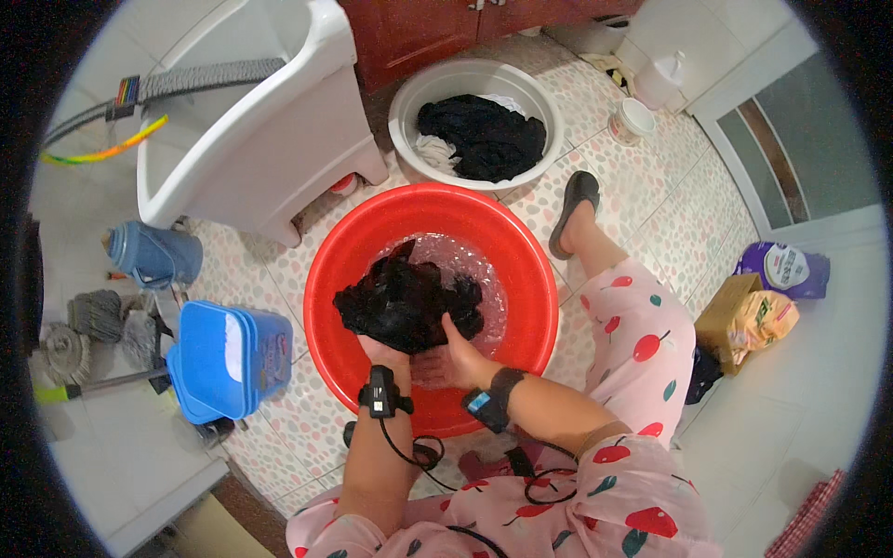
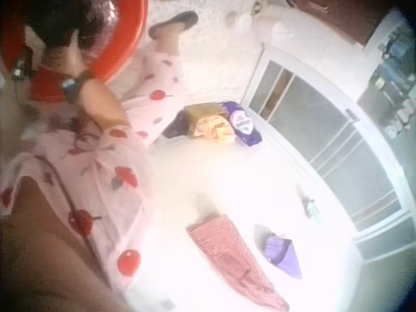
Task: The person washes black clothes by hand in a red basin, adds detergent powder from a blue bin, and continues scrubbing and squeezing the garments in the soapy water.
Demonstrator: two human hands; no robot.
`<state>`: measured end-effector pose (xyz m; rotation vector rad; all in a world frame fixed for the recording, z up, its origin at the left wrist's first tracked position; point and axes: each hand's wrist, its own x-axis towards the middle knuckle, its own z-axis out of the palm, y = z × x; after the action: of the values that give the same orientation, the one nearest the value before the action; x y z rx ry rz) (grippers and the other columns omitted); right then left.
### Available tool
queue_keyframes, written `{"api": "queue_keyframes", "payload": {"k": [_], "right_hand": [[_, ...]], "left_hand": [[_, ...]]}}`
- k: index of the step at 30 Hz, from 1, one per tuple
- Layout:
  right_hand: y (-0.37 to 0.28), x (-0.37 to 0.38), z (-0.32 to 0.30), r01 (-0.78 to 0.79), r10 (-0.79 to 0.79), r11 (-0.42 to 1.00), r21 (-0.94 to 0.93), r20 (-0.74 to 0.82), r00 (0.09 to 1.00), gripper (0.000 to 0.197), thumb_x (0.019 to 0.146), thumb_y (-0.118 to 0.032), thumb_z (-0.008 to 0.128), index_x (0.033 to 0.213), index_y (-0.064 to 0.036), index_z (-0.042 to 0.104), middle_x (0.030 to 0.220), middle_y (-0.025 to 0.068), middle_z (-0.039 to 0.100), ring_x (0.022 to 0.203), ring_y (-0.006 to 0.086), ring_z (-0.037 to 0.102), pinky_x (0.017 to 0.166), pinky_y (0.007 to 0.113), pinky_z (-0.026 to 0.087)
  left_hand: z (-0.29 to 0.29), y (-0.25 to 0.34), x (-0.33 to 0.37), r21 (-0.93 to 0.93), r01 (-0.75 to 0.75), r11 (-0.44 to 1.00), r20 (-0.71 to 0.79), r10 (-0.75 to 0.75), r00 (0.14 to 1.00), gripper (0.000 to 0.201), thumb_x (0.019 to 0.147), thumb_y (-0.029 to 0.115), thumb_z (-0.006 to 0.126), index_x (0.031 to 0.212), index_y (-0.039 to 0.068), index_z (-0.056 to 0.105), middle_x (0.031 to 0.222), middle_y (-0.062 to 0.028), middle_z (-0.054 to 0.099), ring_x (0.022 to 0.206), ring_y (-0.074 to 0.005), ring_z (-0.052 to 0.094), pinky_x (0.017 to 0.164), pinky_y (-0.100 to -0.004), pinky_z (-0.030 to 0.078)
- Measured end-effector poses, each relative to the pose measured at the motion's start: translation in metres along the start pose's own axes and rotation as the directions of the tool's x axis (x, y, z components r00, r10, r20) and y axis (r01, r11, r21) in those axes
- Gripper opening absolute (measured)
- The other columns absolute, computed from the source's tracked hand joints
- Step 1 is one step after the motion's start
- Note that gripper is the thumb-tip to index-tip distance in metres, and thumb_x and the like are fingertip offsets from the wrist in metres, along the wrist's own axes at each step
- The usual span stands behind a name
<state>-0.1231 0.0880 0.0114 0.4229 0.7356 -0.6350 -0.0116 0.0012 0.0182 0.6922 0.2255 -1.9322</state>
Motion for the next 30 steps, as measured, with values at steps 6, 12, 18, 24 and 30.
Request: {"api": "queue_keyframes", "payload": {"k": [6, 12, 18, 24, 30], "right_hand": [[-0.031, 0.033, 0.018, 0.313, -0.399, 0.904, 0.291, 0.310, 0.863, 0.081, 0.082, -0.068, 0.040, 0.138, -0.0094, 0.035, 0.143, 0.0109, 0.034, 0.128, 0.0302, 0.035, 0.108, 0.045, 0.024], [-0.074, 0.086, -0.058, 0.850, -0.806, 0.439, -0.292, 0.290, 0.516, 0.028, 0.089, -0.015, 0.048, 0.109, 0.0020, 0.055, 0.110, 0.0133, 0.061, 0.103, 0.0274, 0.056, 0.098, 0.040, 0.041], [-0.049, 0.036, -0.012, 0.533, -0.536, 0.842, -0.087, -0.260, 0.803, 0.025, 0.089, -0.007, 0.048, 0.110, 0.0066, 0.053, 0.105, 0.0163, 0.061, 0.096, 0.0281, 0.059, 0.088, 0.039, 0.047], [0.008, -0.012, 0.008, 0.505, -0.749, 0.521, -0.688, -0.085, 0.657, 0.042, 0.088, -0.019, 0.061, 0.123, -0.0017, 0.049, 0.112, 0.0087, 0.057, 0.100, 0.0193, 0.054, 0.087, 0.032, 0.046], [0.018, 0.031, 0.009, 0.242, -0.841, -0.046, -0.969, 0.169, 0.513, 0.038, 0.085, -0.026, 0.062, 0.107, 0.0040, 0.057, 0.091, 0.0218, 0.063, 0.086, 0.0327, 0.061, 0.077, 0.039, 0.047]], "left_hand": [[0.037, 0.010, -0.028, -0.203, 0.085, 0.975, 0.389, 0.001, 0.921, 0.050, 0.093, 0.043, 0.039, 0.125, 0.007, 0.049, 0.128, -0.0128, 0.049, 0.117, -0.0301, 0.045, 0.103, -0.0445, 0.033], [0.003, 0.017, -0.023, -0.155, 0.127, 0.980, 0.146, -0.104, 0.984, 0.048, 0.095, 0.039, 0.032, 0.128, 0.008, 0.047, 0.135, -0.0136, 0.044, 0.124, -0.0344, 0.040, 0.105, -0.0511, 0.028], [-0.040, 0.020, -0.025, -0.301, -0.066, 0.951, -0.058, 0.051, 0.997, 0.059, 0.091, 0.052, 0.037, 0.125, 0.007, 0.050, 0.133, -0.0142, 0.046, 0.122, -0.0354, 0.041, 0.103, -0.0539, 0.031], [-0.044, -0.003, -0.007, -0.074, 0.099, 0.992, -0.024, -0.101, 0.995, 0.069, 0.086, 0.060, 0.042, 0.128, 0.006, 0.047, 0.125, -0.0143, 0.053, 0.111, -0.0330, 0.053, 0.098, -0.0457, 0.040], [-0.141, -0.045, -0.003, 0.493, 0.060, 0.868, -0.074, -0.027, 0.997, 0.031, 0.092, 0.026, 0.046, 0.109, 0.002, 0.056, 0.100, -0.0100, 0.062, 0.088, -0.0247, 0.061, 0.080, -0.0385, 0.050]]}}
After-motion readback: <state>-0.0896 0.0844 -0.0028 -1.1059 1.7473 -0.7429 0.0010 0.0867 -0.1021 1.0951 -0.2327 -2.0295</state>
